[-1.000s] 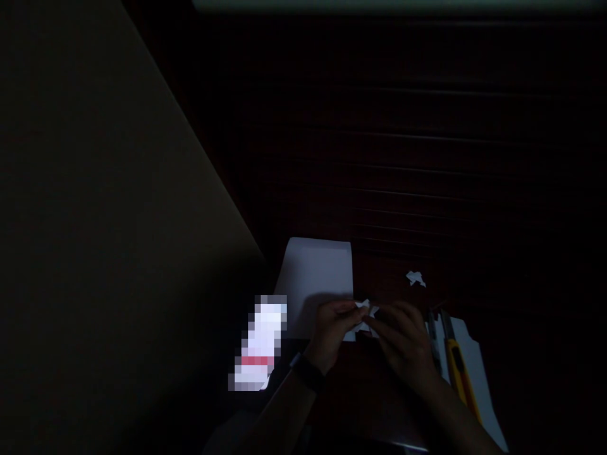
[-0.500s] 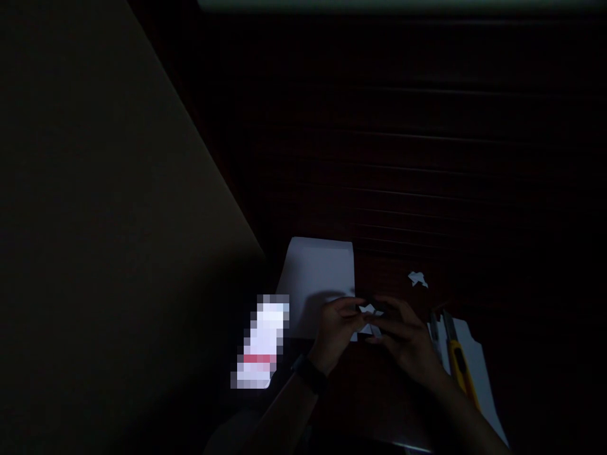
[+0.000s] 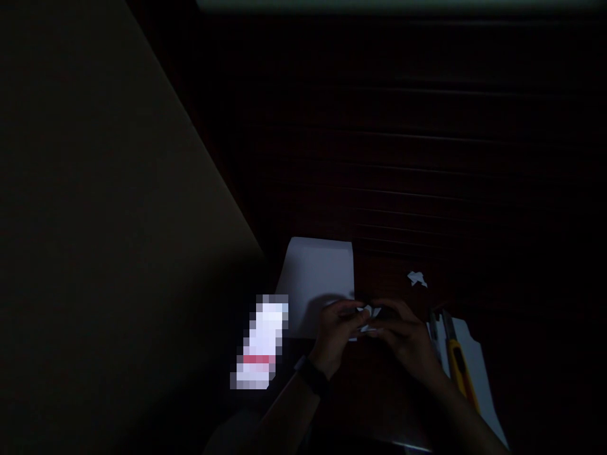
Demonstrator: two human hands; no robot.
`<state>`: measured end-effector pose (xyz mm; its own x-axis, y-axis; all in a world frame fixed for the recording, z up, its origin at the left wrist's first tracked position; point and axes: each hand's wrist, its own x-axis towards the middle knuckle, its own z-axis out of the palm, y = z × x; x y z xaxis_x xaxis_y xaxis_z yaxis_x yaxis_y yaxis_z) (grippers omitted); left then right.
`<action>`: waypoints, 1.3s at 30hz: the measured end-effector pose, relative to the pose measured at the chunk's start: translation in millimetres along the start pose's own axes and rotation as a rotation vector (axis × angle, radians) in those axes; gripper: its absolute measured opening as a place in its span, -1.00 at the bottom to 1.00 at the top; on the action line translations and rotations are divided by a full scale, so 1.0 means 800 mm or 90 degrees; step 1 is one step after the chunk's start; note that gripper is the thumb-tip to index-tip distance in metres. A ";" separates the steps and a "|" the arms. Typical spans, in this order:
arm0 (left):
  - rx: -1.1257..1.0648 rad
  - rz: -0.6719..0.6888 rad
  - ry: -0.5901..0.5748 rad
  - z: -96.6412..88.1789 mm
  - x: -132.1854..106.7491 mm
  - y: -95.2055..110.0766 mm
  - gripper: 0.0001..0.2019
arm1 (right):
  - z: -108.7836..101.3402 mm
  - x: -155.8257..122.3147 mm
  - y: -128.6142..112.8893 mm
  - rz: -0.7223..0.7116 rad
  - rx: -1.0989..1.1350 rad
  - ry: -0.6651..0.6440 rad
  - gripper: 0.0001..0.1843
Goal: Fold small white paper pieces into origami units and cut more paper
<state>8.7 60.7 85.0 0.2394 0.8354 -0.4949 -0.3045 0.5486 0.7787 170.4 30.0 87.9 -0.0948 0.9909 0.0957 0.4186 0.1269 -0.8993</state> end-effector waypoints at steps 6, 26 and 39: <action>-0.058 0.006 -0.032 0.002 -0.004 0.003 -0.61 | 0.008 0.004 0.003 0.174 0.209 0.045 -0.95; 0.396 0.266 0.001 -0.004 0.007 -0.003 -0.82 | 0.014 -0.001 0.009 0.480 0.428 0.101 -0.68; 0.137 0.046 -0.099 -0.003 0.006 -0.005 -0.72 | 0.000 0.003 -0.005 0.137 0.081 0.050 -0.66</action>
<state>9.0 62.7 78.1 0.3677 0.8473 -0.3834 -0.1275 0.4543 0.8817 168.4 31.8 92.1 0.0567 0.9955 -0.0756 0.3040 -0.0894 -0.9485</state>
